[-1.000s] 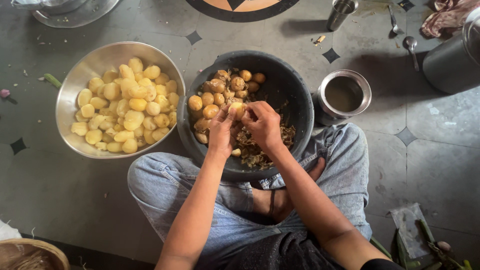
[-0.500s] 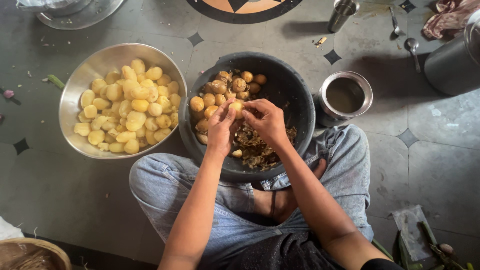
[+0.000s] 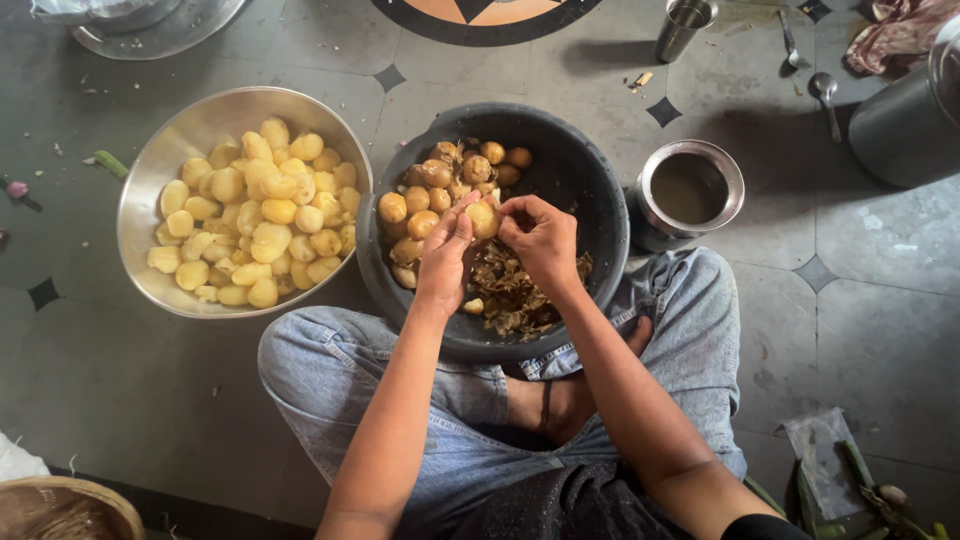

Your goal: The person sits cross-legged on the floor peeling boiled potatoes by hand, one at a time, dropping the removed skins into a dark basin and placing each peeled potato into a large metal bowl. A metal cup of water sits nearby, and the person occasionally dips a hand into it.

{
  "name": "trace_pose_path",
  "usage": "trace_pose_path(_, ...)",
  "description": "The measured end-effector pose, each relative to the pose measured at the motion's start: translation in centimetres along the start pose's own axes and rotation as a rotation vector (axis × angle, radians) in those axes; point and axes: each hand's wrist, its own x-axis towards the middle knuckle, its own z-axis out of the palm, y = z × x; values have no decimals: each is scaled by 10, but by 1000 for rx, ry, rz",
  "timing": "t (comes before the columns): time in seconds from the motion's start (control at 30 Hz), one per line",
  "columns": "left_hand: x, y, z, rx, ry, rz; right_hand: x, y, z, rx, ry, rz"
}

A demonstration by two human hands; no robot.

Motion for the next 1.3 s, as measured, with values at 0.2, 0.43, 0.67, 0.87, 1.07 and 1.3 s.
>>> trace_pose_path(0.2,1,-2,-1,131,35,-11,-4,5,4,-66,-43,-25)
trace_pose_path(0.43,-1,3,-5,-51,-13,-24,19,35,-19,-75,137,112)
trace_pose_path(0.67,1,-1,-2,159,28,59,14,30,-16,-267,49,-157)
trace_pose_path(0.87,0,-1,2,882,119,352,-3,-7,-2,-294,-97,-383)
trace_pose_path(1.07,-5,3,4,978,116,419,-9,-10,7,-375,-50,-523)
trace_pose_path(1.3,-7,-2,6,1111,122,453,-8,-2,5,-308,-58,-385)
